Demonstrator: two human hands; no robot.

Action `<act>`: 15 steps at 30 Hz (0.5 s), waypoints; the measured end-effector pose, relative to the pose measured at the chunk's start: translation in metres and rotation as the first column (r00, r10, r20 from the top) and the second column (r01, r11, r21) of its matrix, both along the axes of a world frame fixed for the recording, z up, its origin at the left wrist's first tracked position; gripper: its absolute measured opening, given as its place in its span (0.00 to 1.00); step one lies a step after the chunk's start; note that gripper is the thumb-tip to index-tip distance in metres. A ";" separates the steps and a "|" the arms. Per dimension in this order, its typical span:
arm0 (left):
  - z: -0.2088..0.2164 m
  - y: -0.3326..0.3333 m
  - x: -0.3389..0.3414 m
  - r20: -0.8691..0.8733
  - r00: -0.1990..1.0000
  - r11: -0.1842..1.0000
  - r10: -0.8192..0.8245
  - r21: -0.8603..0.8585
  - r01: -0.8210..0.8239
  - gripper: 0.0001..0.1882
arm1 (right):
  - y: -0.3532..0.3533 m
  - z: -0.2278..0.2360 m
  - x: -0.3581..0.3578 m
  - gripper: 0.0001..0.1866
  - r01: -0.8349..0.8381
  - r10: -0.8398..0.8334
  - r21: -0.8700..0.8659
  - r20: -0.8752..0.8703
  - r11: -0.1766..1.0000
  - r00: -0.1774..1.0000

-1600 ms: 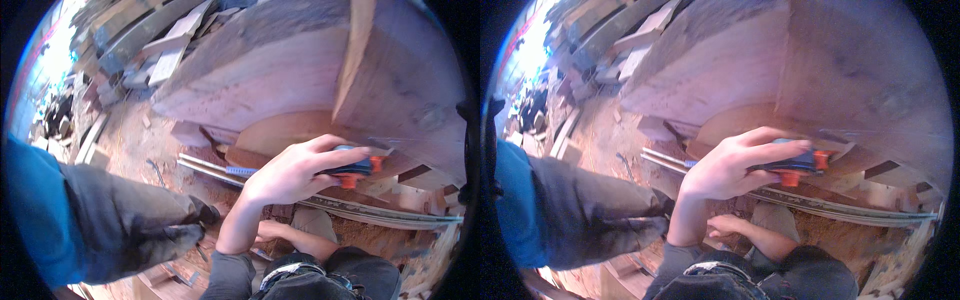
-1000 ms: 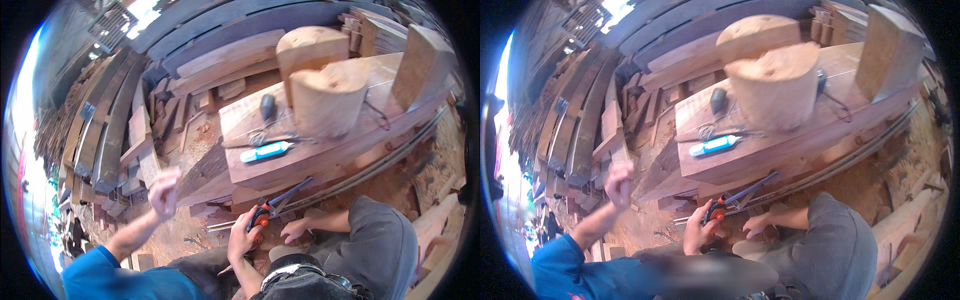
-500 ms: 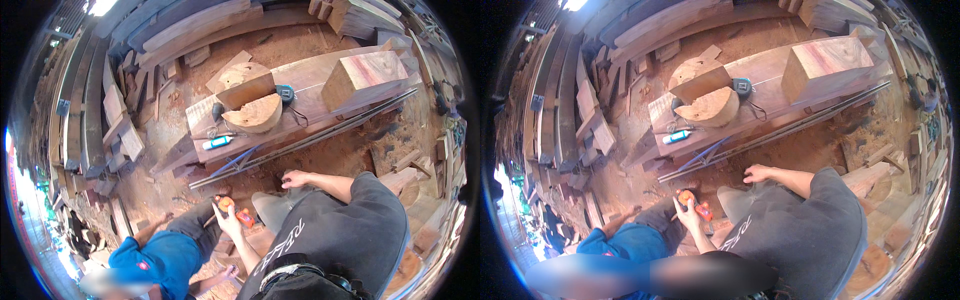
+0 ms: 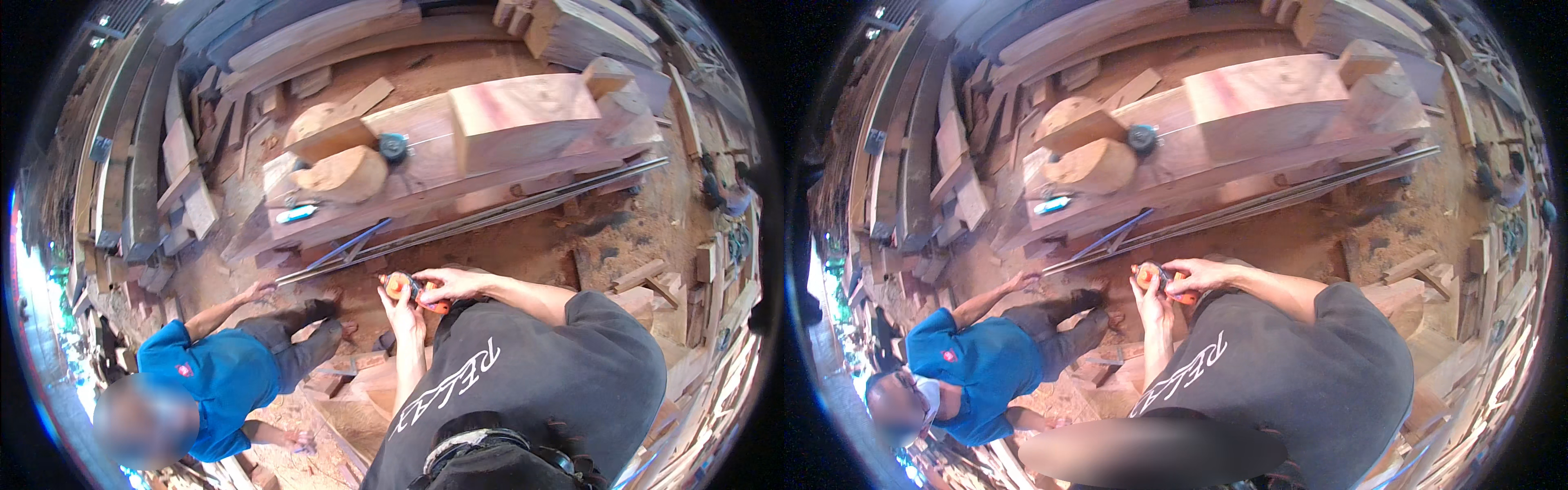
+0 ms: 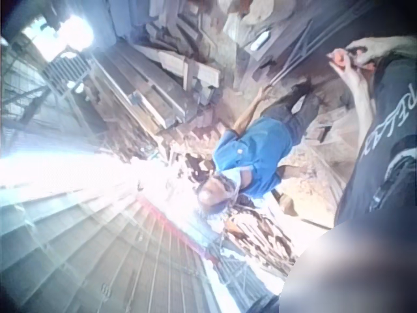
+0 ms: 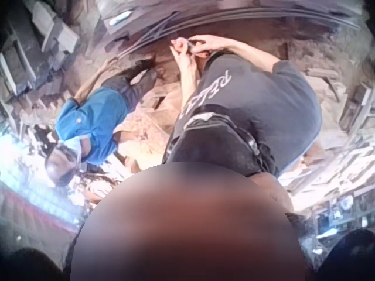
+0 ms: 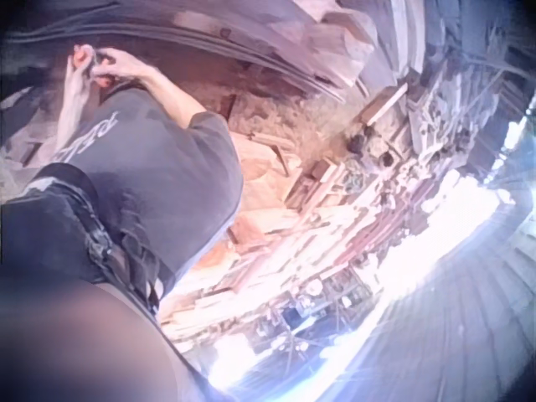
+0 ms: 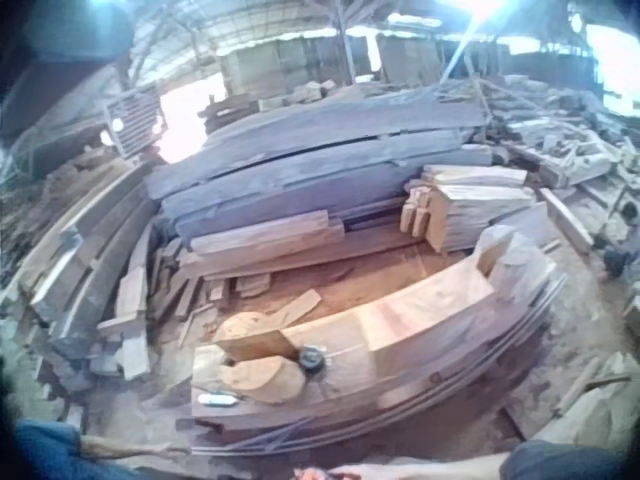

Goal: The person measures and positions curved wooden planks against a large wooden structure using a tape measure and metal guides. They align the planks with a coworker's assistance and adjust the fit repeatedly.

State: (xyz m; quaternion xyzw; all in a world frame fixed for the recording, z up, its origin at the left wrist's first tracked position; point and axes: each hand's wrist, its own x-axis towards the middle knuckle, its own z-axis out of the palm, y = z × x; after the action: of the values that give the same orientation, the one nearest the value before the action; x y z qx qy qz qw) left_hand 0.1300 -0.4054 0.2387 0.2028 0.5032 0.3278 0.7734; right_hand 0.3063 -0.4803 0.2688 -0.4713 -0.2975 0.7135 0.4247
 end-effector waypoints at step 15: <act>0.013 -0.149 0.133 0.299 0.903 0.896 -0.307 -0.228 0.380 0.41 | -0.189 0.052 0.124 0.30 0.123 -0.130 0.046 0.493 0.991 0.860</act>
State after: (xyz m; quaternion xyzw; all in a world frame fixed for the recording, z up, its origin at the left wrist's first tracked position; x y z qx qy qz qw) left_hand 0.2632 -0.5545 0.2515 0.1332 0.3964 0.1335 0.8985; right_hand 0.4305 -0.6693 0.3208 -0.6541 -0.3692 0.5377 0.3831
